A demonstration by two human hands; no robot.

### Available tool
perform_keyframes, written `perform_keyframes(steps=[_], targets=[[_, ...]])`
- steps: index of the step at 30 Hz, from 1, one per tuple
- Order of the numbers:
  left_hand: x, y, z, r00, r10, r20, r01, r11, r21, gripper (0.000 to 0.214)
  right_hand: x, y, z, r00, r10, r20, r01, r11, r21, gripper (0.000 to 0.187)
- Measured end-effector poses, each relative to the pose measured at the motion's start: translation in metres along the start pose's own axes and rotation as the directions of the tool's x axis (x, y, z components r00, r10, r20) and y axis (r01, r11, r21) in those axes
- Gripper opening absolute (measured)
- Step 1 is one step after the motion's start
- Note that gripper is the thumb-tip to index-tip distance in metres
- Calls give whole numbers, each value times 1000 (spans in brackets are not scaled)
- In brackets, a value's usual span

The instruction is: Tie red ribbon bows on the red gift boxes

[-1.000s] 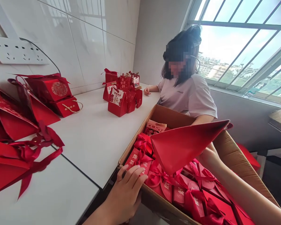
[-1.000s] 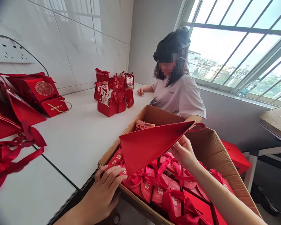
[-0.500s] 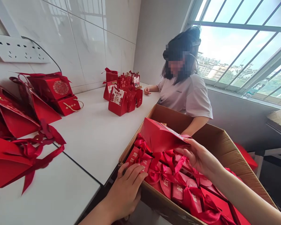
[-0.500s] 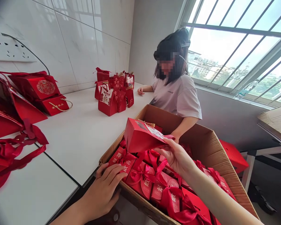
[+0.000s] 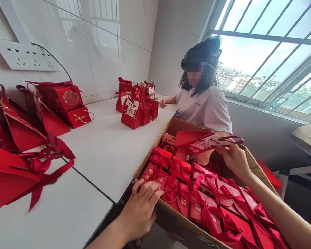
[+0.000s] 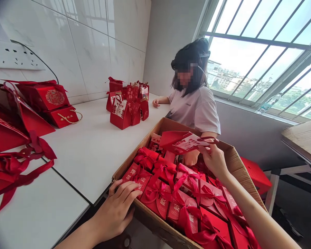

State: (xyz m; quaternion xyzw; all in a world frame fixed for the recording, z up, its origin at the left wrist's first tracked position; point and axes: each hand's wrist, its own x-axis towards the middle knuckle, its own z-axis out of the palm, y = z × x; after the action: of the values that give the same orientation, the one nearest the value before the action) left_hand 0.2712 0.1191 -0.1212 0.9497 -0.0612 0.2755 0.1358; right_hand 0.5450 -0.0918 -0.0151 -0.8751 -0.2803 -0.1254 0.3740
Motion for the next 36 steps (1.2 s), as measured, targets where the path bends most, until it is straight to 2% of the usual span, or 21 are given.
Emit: perform_keyframes(steps=[2, 3, 7, 12, 17, 26, 32, 36], targets=[[0, 0, 0, 1000, 3, 7, -3, 1000, -6, 36, 6, 12, -3, 998, -60, 10, 61, 984, -167, 24], [-1, 0, 0, 1000, 4, 12, -4, 1000, -10, 36, 7, 16, -2, 996, -76, 41, 83, 977, -198, 22], [-1, 0, 0, 1000, 2, 24, -1, 1000, -17, 36, 2, 25, 18, 972, -75, 224, 129, 963, -236, 14], [-1, 0, -2, 999, -2, 42, 2, 1000, -21, 38, -2, 31, 49, 905, -30, 424, 136, 966, -222, 9], [-1, 0, -1, 999, 0, 44, 0, 1000, -9, 36, 6, 29, 52, 838, -16, 545, 146, 970, -196, 13], [-1, -2, 0, 999, 41, 16, -41, 999, 24, 36, 12, 22, 52, 745, 28, 667, 184, 952, -246, 15], [-1, -2, 0, 999, 54, -1, -54, 998, 31, 36, 16, 9, 49, 718, 56, 694, 239, 916, -322, 29], [0, -2, -1, 998, 59, -2, -59, 997, 39, 37, 18, 4, 50, 702, 22, 712, 299, 898, -322, 26]])
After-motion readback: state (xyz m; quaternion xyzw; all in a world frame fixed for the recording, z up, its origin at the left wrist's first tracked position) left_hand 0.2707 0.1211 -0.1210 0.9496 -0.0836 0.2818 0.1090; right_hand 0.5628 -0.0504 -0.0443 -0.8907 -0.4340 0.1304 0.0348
